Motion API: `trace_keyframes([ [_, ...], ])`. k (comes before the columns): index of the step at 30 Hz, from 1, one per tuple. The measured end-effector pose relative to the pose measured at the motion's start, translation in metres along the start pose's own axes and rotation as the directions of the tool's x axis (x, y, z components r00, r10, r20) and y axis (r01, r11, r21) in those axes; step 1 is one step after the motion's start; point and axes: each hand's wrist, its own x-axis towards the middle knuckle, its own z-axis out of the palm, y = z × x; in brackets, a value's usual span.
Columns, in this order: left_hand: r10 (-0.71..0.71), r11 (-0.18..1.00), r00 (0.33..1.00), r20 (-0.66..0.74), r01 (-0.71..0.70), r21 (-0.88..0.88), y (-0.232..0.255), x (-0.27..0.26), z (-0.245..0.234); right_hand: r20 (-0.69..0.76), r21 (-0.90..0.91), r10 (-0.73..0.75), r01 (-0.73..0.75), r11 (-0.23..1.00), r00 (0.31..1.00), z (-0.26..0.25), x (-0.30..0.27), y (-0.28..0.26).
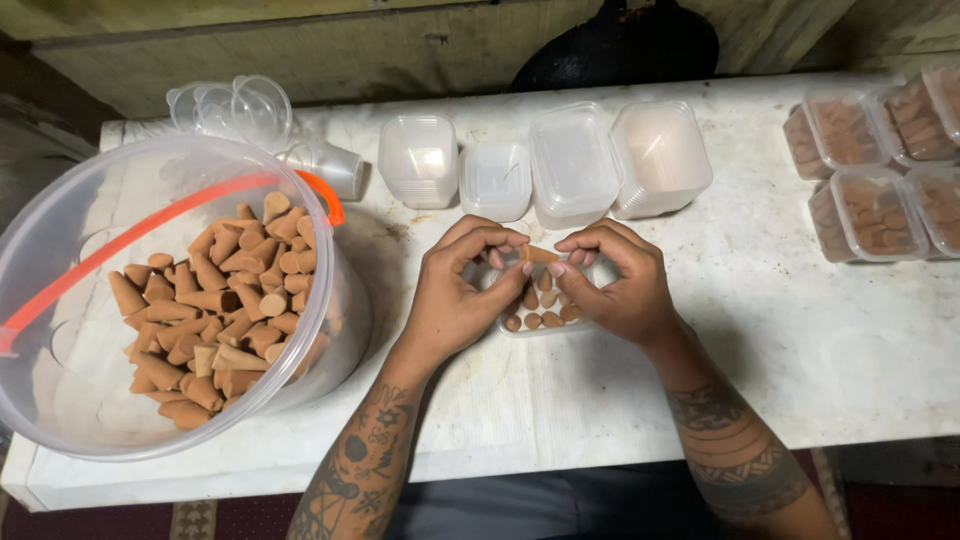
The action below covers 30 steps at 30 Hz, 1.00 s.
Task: The person sorts incense cones by hand from a large bucket into small plastic containers on a table.
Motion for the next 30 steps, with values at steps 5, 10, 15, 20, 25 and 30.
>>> trace_keyframes([
  [5, -0.019, 1.000, 1.000, -0.020, 0.019, 0.014, 0.0021, -0.0003, 0.0012, 0.016, 0.009, 0.003, -0.003, 1.000, 1.000, -0.0006, -0.0002, -0.0007],
  [10, -0.008, 0.998, 0.999, -0.041, 0.011, 0.057, 0.0033, 0.0000, 0.0011, 0.017, 0.008, -0.009, 0.009, 1.000, 1.000, -0.0004, 0.0006, -0.0033],
  [15, -0.014, 0.997, 0.999, -0.042, 0.017, 0.077, 0.0008, -0.0003, 0.0027, 0.004, -0.006, -0.005, 0.005, 1.000, 1.000, 0.0021, 0.0010, -0.0041],
  [20, -0.001, 0.996, 1.000, -0.029, 0.004, 0.085, 0.0035, -0.0008, 0.0018, -0.013, -0.003, -0.013, 0.013, 1.000, 1.000, 0.0018, 0.0011, -0.0024],
  [25, 0.022, 0.997, 0.999, -0.023, -0.020, 0.075, 0.0025, 0.0000, 0.0016, -0.028, -0.010, -0.017, 0.017, 1.000, 0.999, 0.0001, 0.0025, -0.0009],
  [30, 0.017, 0.998, 1.000, -0.025, -0.015, 0.067, -0.0001, -0.0008, 0.0020, -0.017, 0.000, -0.028, 0.028, 1.000, 0.999, 0.0007, 0.0023, 0.0031],
])
